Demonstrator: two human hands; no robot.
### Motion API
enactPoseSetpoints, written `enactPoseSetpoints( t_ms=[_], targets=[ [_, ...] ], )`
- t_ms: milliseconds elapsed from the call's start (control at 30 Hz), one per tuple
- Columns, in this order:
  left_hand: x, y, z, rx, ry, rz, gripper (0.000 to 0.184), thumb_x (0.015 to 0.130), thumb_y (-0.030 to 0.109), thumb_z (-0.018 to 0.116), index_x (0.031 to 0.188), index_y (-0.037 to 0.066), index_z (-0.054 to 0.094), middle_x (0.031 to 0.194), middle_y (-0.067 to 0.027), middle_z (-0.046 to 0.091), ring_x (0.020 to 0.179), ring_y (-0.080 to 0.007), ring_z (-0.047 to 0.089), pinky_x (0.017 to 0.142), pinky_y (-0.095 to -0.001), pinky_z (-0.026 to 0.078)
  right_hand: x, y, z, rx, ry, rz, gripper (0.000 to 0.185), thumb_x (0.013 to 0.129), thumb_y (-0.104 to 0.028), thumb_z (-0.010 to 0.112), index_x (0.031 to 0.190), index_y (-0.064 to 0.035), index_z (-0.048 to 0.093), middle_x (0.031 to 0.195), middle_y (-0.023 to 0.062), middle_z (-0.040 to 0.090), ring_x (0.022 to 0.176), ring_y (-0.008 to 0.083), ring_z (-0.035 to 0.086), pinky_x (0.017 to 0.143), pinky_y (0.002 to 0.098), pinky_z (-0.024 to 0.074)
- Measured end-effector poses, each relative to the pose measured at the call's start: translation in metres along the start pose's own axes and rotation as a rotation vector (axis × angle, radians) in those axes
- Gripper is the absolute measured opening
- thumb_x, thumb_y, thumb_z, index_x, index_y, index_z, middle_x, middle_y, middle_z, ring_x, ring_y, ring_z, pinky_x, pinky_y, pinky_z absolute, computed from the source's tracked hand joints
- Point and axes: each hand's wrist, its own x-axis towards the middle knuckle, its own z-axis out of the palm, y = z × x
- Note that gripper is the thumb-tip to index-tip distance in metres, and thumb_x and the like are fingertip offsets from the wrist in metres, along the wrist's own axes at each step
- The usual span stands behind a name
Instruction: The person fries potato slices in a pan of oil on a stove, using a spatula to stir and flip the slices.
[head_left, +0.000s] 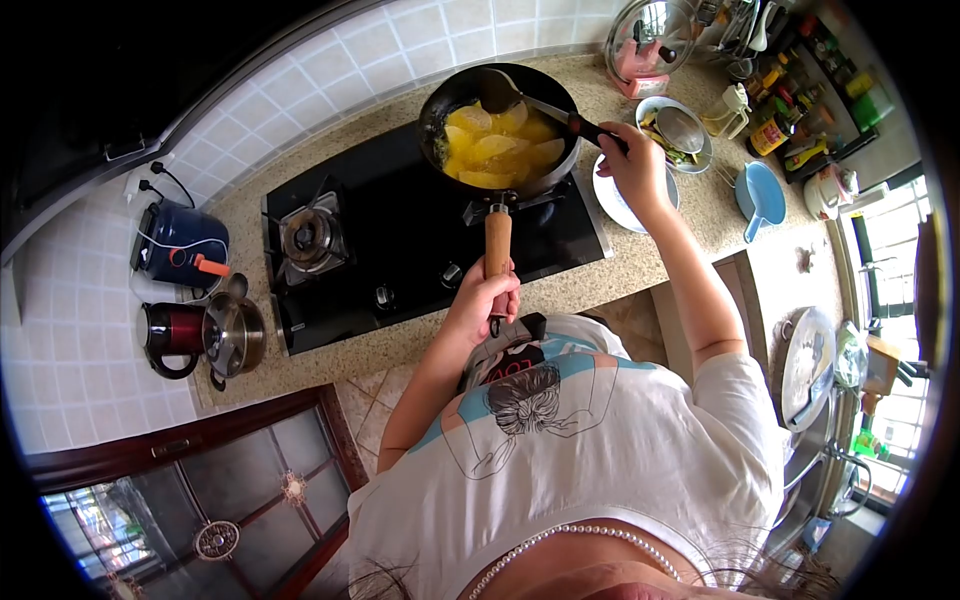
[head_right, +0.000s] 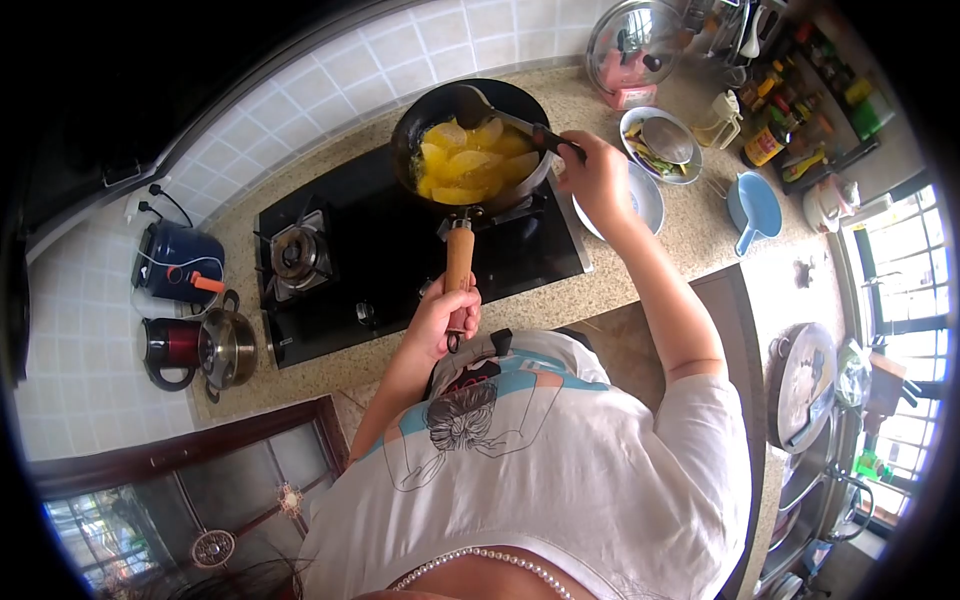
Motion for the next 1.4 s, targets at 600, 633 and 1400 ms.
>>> enactPoseSetpoints(
  t_ms=[600, 633, 1400],
  targets=[
    [-0.001, 0.001, 0.002, 0.007, 0.008, -0.005, 0.022, 0.078, 0.006, 0.058, 0.095, 0.006, 0.044, 0.066, -0.0047, 0.052, 0.05, -0.0127, 0.052, 0.041, -0.0264, 0.041, -0.015, 0.01, -0.026, 0.296, 0.007, 0.114, 0.02, 0.089, -0.009, 0.061, 0.104, 0.0048, 0.064, 0.066, 0.0068, 0.062, 0.055, 0.0126, 0.064, 0.052, 0.0245, 0.0535],
    [-0.002, 0.002, 0.002, 0.005, 0.015, -0.01, 0.022, 0.078, 0.006, 0.058, 0.095, 0.006, 0.044, 0.066, -0.0047, 0.052, 0.049, -0.0126, 0.052, 0.041, -0.0263, 0.041, -0.016, 0.013, -0.026, 0.3, -0.022, 0.125, 0.02, 0.089, -0.008, 0.061, 0.104, 0.0048, 0.064, 0.066, 0.0066, 0.062, 0.055, 0.0123, 0.064, 0.052, 0.0244, 0.0535],
    [-0.001, 0.001, 0.002, 0.006, 0.011, 0.011, 0.02, 0.078, 0.006, 0.057, 0.094, 0.005, 0.044, 0.065, -0.0048, 0.051, 0.049, -0.0128, 0.051, 0.041, -0.0265, 0.042, -0.026, 0.002, 0.009, -0.298, 0.103, -0.461, 0.022, 0.082, -0.004, 0.064, 0.104, -0.007, 0.065, 0.078, 0.0144, 0.06, 0.065, 0.0315, 0.062, 0.058, 0.0376, 0.0496]
  ],
)
